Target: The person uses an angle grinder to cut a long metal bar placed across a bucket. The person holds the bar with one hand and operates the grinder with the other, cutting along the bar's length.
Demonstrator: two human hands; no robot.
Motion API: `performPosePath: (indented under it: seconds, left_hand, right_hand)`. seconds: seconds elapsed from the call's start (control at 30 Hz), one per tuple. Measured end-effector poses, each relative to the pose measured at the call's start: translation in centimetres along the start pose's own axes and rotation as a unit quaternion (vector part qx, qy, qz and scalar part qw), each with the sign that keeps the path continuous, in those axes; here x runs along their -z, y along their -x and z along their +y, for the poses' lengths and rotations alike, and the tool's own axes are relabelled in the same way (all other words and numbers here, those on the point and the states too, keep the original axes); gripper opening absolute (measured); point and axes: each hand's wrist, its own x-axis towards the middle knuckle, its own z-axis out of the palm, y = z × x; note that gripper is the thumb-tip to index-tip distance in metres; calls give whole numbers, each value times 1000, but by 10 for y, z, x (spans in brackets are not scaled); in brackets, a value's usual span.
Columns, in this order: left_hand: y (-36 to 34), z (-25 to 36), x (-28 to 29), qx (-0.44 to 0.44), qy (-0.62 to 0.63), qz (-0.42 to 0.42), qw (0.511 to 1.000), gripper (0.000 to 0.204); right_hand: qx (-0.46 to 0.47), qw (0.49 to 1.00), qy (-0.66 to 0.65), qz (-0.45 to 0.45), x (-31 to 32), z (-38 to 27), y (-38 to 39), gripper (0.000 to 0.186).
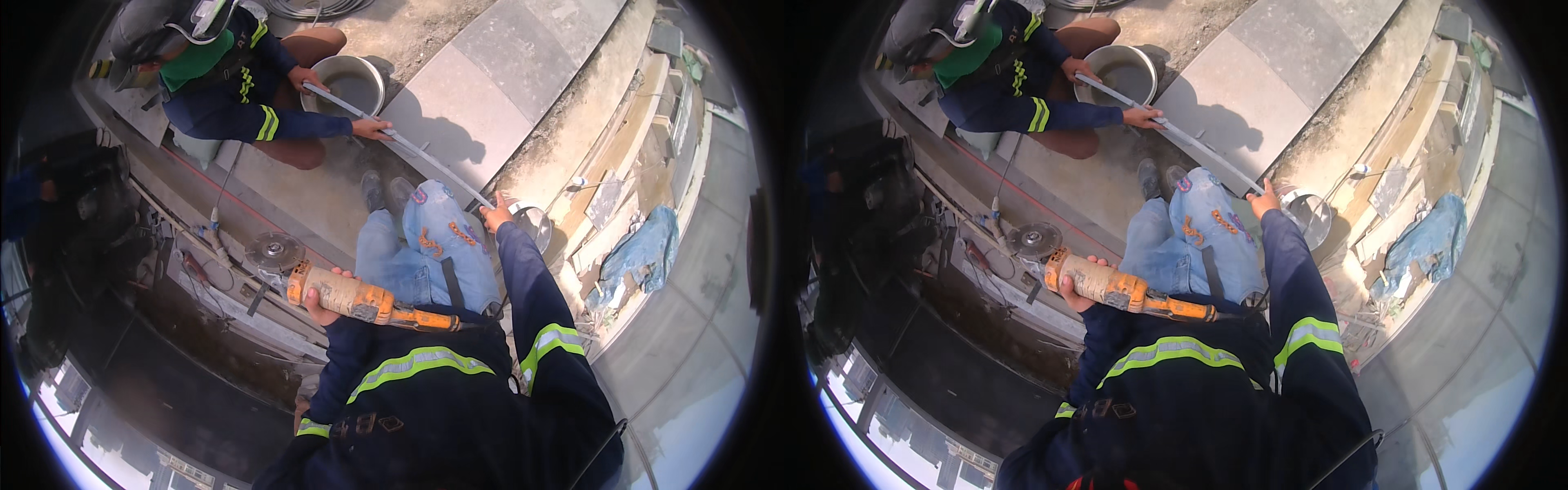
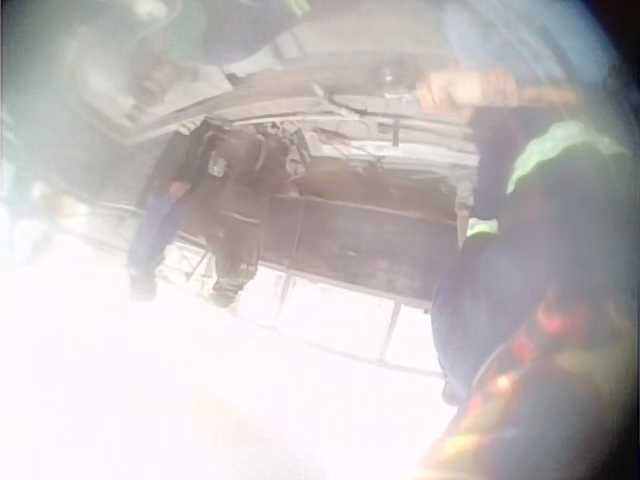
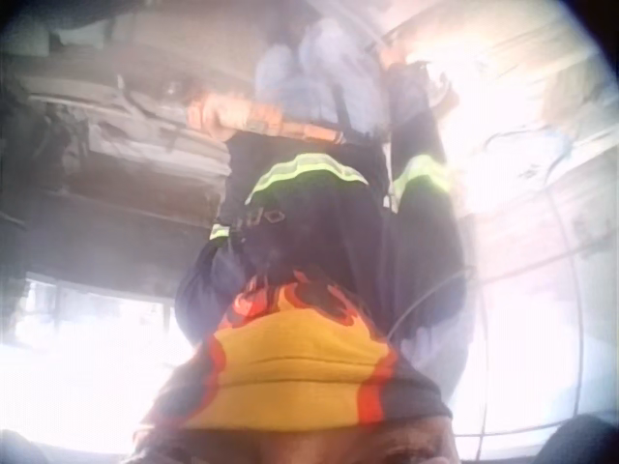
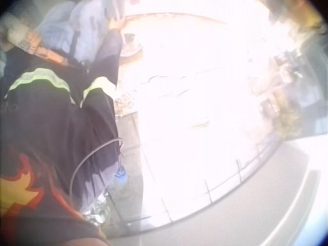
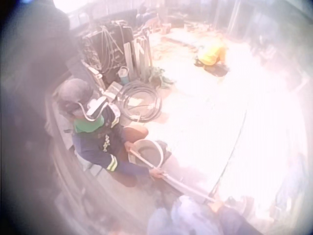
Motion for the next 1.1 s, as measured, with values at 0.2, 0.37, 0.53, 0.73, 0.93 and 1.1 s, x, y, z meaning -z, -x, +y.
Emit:
performPosePath:
  seconds: [0.2,0.37,0.53,0.73,0.93,1.1]
  left_hand:
    - [-15,20,-5,-34,-53,-10,998,67]
    - [-13,39,-15,-74,-39,9,996,69]
    - [-17,43,-29,-83,-29,-17,996,69]
    - [-29,46,-22,-69,-4,-17,997,68]
    - [-26,55,-9,-56,-7,19,998,60]
    - [-25,41,2,-55,9,78,995,55]
  right_hand:
    - [-41,999,-27,-20,2,21,-11,95]
    - [-82,989,-34,-120,-10,8,-8,78]
    - [-34,978,107,-175,-7,26,-7,57]
    - [-3,978,169,-120,12,56,-8,53]
    - [33,954,264,-135,7,34,24,44]
    - [36,951,260,-164,23,27,22,49]
